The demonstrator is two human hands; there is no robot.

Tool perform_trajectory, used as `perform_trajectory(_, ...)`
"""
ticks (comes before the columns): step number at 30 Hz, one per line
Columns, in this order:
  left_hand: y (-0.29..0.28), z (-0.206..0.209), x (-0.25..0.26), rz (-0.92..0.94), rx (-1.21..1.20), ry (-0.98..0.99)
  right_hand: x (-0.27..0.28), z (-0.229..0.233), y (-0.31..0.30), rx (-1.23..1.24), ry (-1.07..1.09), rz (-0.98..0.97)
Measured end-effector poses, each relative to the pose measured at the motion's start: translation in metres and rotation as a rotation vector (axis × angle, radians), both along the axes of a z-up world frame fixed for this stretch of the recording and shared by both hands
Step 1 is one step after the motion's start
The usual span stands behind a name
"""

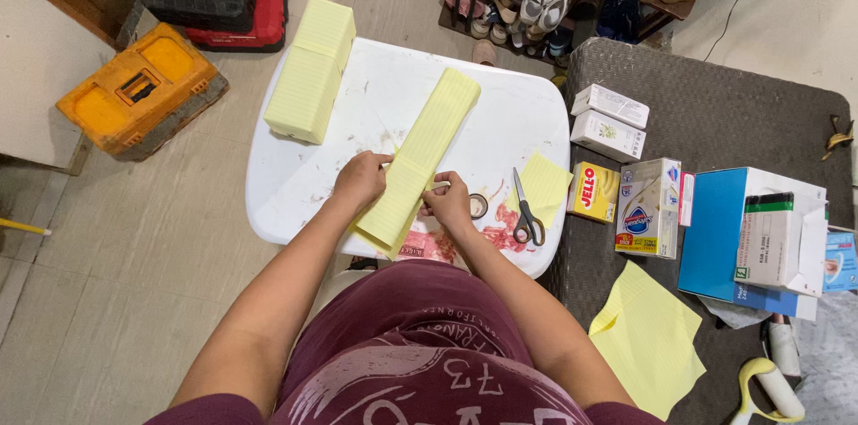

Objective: The person folds yellow lined paper sheets and secures them with black tape to form rectangular blocks. They use scissors to cut the tape and additional paper pieces, then stack the finished blocks on a white table.

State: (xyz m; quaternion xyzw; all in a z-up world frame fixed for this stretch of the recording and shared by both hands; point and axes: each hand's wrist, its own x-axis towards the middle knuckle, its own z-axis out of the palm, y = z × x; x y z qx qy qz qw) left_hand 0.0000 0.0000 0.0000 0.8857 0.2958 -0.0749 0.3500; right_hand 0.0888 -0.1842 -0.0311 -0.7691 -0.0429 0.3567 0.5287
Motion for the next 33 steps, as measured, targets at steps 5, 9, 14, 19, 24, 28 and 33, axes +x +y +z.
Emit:
perform_trajectory(5, -0.003, 0.011, 0.0, -0.029, -0.006, 0.015, 0.0, -0.002, -0.001, 0.051, 0.019, -0.035)
perform_trajectory(9, -0.007, 0.016, 0.0, -0.023, -0.037, 0.024, -0.001, -0.003, -0.001, 0.09, 0.038, -0.045)
perform_trajectory(14, -0.013, 0.016, -0.008, 0.021, -0.015, -0.067, 0.003, -0.002, -0.001, 0.12, 0.004, -0.04)
perform_trajectory(19, -0.012, 0.011, -0.005, 0.131, -0.128, -0.021, 0.007, -0.009, 0.001, 0.095, 0.016, -0.069)
perform_trajectory(24, -0.006, 0.005, 0.005, 0.059, -0.131, -0.132, 0.012, -0.016, 0.004, 0.119, 0.042, -0.089)
perform_trajectory(28, 0.001, 0.011, 0.021, -0.034, -0.127, 0.021, 0.011, -0.012, 0.006, 0.114, 0.023, -0.114)
perform_trajectory(33, 0.004, 0.014, 0.023, -0.098, -0.08, 0.005, 0.01, -0.006, 0.007, 0.1, -0.006, -0.085)
